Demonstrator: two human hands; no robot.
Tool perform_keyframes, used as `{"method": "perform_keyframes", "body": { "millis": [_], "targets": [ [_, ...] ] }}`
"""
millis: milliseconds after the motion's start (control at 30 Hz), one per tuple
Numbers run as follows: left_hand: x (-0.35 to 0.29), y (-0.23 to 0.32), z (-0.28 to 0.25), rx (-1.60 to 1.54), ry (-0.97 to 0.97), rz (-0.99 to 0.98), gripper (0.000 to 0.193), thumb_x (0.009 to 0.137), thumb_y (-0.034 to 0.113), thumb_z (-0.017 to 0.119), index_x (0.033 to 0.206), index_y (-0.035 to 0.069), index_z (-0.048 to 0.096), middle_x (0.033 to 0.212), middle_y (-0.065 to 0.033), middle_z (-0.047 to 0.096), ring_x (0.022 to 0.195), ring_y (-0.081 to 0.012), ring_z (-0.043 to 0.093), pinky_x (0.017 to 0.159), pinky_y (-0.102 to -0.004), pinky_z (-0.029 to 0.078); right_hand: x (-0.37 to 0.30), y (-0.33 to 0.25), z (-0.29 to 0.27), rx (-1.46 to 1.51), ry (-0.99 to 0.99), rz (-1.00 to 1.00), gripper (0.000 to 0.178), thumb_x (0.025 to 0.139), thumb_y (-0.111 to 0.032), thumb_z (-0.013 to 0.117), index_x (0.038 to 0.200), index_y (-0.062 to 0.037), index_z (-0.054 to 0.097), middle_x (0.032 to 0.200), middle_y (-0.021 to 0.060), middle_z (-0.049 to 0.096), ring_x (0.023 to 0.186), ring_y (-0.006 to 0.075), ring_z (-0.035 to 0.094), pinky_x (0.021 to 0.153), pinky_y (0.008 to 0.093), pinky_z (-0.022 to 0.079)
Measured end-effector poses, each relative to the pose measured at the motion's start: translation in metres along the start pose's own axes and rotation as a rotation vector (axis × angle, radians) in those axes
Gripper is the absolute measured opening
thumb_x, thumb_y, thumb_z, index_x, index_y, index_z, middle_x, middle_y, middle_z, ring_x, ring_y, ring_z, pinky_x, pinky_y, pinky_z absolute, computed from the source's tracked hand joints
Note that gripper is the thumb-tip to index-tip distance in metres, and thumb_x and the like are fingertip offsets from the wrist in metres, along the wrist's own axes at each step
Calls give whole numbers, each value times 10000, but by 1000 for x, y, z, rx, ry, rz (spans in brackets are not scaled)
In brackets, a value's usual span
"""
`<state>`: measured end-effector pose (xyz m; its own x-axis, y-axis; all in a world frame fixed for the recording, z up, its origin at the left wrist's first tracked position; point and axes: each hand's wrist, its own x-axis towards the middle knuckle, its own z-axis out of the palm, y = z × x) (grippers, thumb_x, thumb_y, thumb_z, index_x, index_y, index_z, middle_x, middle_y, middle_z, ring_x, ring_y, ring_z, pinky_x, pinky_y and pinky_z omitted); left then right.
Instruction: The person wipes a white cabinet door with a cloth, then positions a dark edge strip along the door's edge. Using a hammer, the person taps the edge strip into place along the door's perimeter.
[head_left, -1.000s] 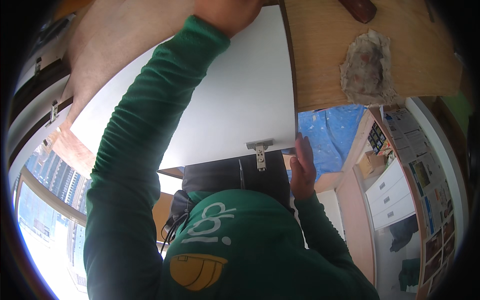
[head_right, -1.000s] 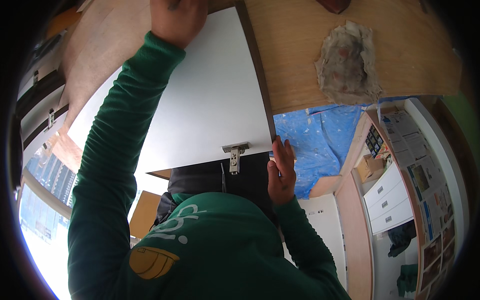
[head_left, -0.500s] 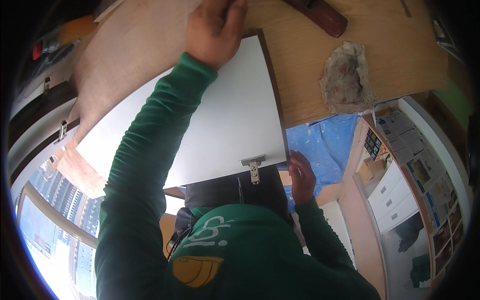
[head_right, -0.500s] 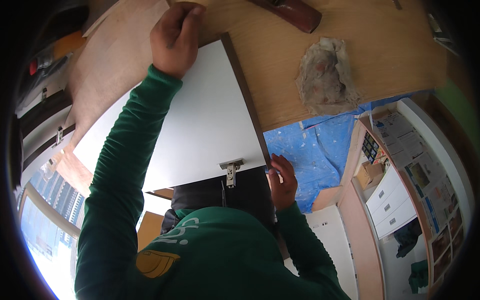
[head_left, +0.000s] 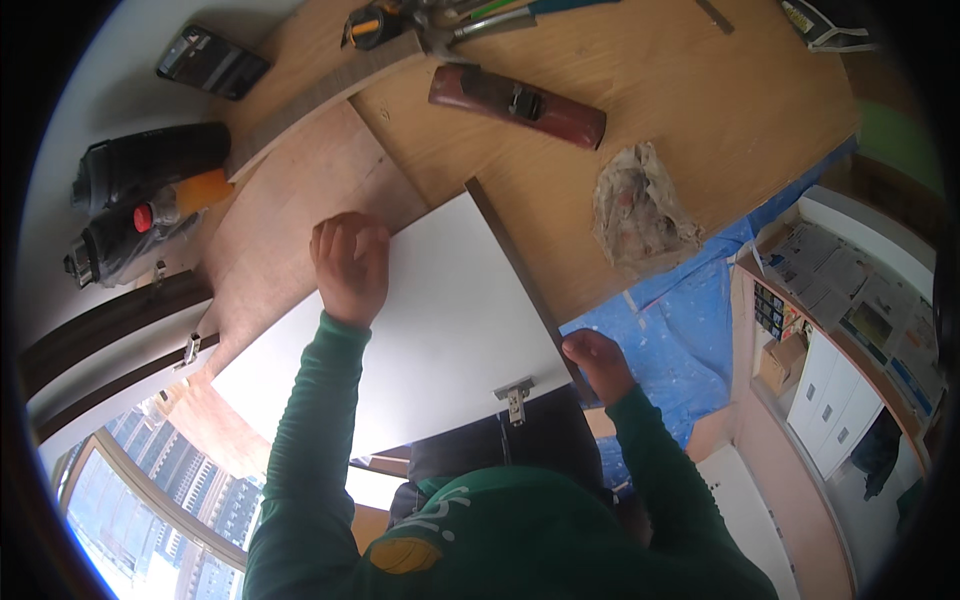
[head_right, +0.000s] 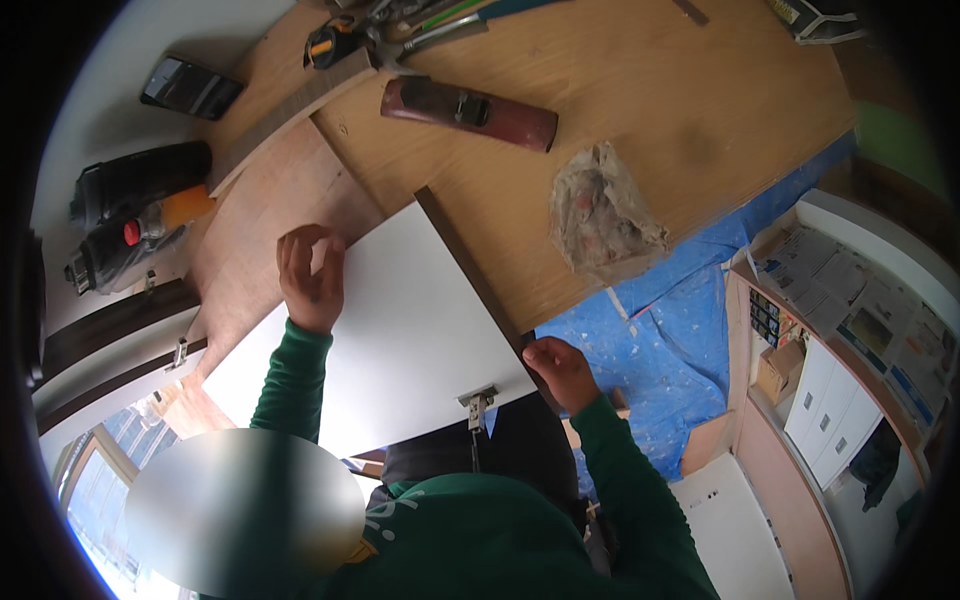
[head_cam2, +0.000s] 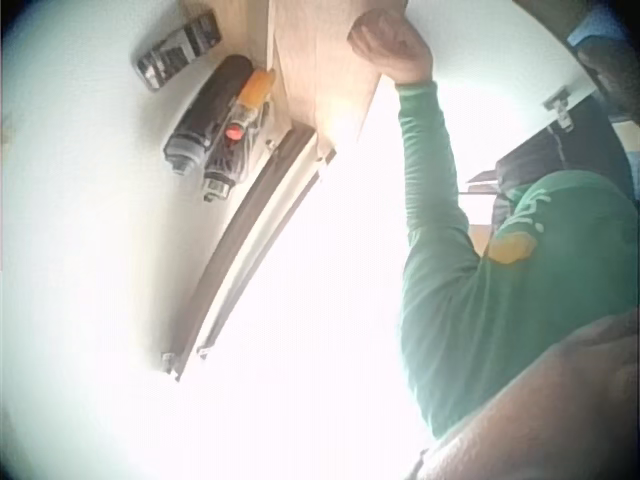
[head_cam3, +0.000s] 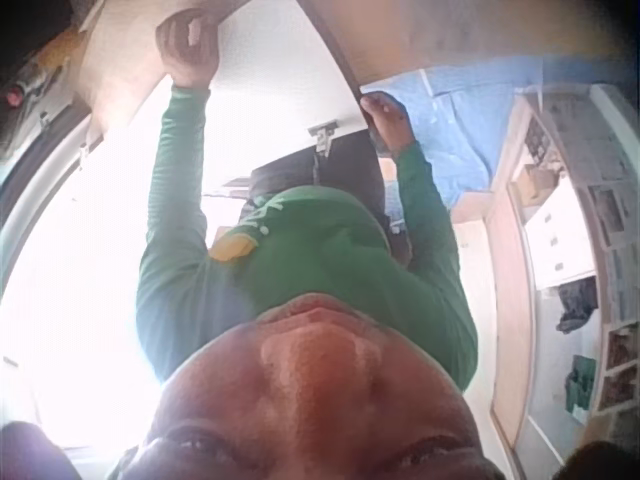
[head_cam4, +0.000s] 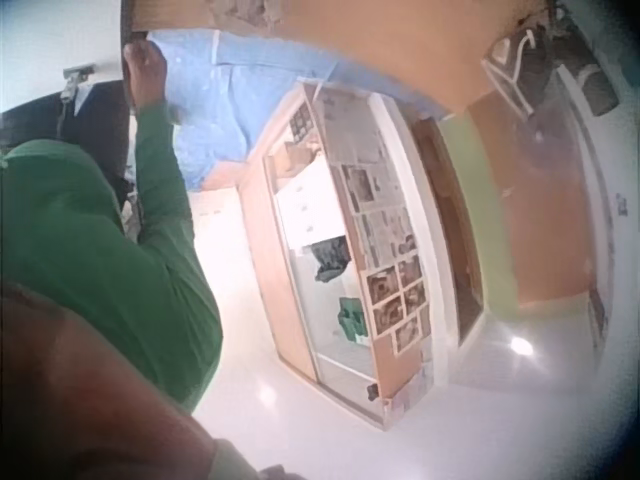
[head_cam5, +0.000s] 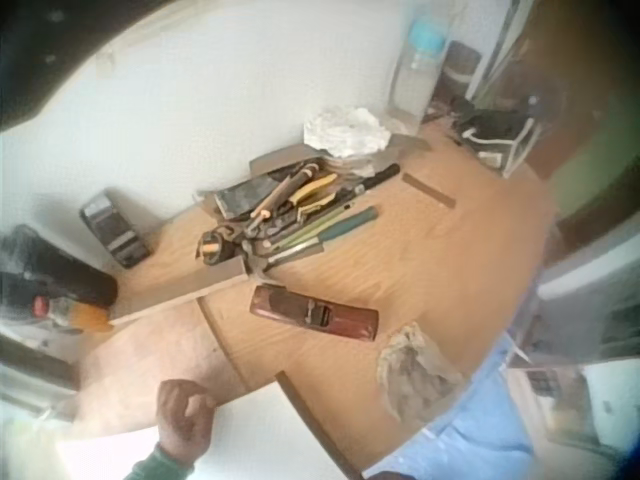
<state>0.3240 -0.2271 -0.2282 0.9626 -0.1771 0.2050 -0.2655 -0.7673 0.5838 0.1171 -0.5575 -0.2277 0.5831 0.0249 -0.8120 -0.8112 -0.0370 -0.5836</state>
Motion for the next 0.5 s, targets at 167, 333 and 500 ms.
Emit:
{"method": "perform_keyframes", "body": {
  "millis": [167,333,500],
  "targets": [
    [-7,7,5,50,-32,-59,145,864,129,679,994,75,643,1067,-101,644,1029,-336,562,921,-457,417,-2,-4,4,-58,45,-19,253,958,-261,688,998,-11,702,854,27,695,836,97,622,788,270,496],
    [-7,13,17,152,-21,-91,228,874,196,682,1066,82,633,1154,-93,621,1105,-333,537,992,-475,380,0,-1,3,-158,152,-172,234,957,-244,698,959,-11,691,803,18,686,751,99,609,707,273,496],
    [-8,13,16,191,-44,-103,331,897,245,673,1171,76,596,1267,-108,578,1180,-349,509,1035,-497,362,4,-62,-22,-153,171,-140,271,980,-235,676,820,-24,617,660,-8,584,629,70,526,567,269,432]
  ]
}}
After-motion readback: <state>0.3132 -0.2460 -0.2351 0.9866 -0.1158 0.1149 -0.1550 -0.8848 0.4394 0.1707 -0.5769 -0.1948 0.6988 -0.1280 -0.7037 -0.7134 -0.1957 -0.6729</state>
